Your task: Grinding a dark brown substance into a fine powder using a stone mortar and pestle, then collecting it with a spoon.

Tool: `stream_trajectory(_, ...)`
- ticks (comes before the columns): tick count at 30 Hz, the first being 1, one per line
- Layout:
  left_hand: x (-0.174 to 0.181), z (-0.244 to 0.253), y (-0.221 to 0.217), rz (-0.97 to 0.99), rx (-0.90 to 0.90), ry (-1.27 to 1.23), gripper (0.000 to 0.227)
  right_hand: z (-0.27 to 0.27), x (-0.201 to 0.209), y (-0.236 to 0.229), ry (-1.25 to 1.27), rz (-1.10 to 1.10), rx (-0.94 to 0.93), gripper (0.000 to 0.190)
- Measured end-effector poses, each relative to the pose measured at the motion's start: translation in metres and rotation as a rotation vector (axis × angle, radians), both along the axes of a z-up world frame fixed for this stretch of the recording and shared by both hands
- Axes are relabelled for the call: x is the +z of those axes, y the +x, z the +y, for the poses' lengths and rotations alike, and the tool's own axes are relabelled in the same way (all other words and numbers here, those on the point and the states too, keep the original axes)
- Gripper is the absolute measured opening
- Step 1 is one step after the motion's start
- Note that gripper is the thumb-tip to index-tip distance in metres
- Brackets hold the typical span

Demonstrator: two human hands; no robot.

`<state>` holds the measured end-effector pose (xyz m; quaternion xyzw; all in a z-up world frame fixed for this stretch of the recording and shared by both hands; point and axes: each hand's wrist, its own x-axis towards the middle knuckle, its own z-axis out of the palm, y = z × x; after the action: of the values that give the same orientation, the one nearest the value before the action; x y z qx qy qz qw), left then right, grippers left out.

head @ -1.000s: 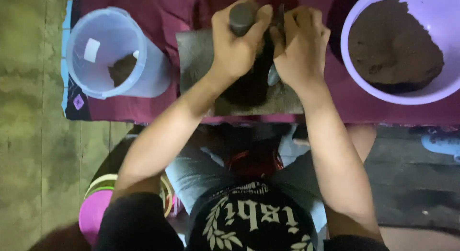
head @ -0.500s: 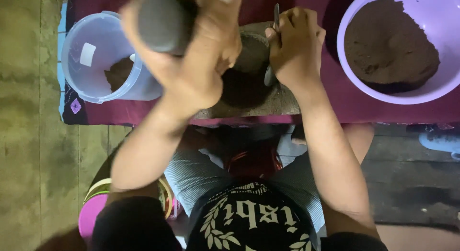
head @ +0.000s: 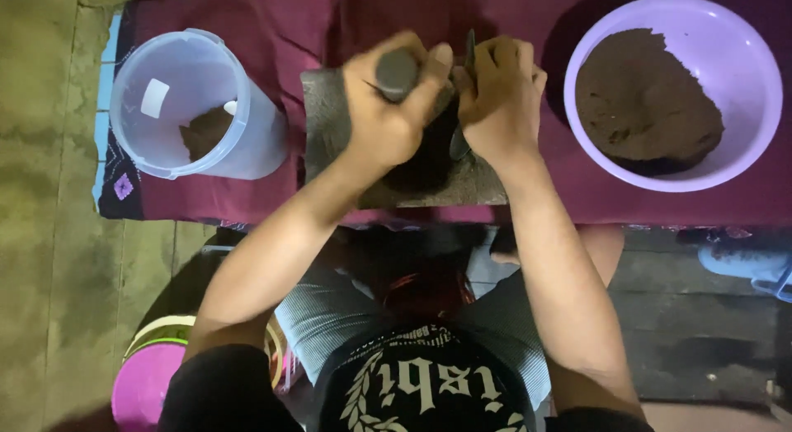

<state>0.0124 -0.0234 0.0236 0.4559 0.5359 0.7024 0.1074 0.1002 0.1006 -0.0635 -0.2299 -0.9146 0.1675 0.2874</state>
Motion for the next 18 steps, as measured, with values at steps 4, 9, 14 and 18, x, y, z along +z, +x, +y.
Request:
stream_trajectory(4,0.054,-0.019,0.009,-0.003,0.063,0.071,0.039,-0.004,0.0,0.004,-0.012,0.019,0.028,0.015)
stream_trajectory(9,0.043,-0.012,-0.001,-0.112,-0.031,0.32,0.041,-0.001,0.004,0.004,0.015,0.055,0.055,0.013)
stream_trajectory(14,-0.022,0.009,-0.016,-0.215,0.096,0.043,0.037,-0.002,0.006,0.002,0.039,-0.088,-0.013,0.022)
stream_trajectory(18,-0.016,0.011,-0.015,-0.216,0.044,0.059,0.036,0.0,0.005,0.0,0.014,-0.062,0.005,0.019)
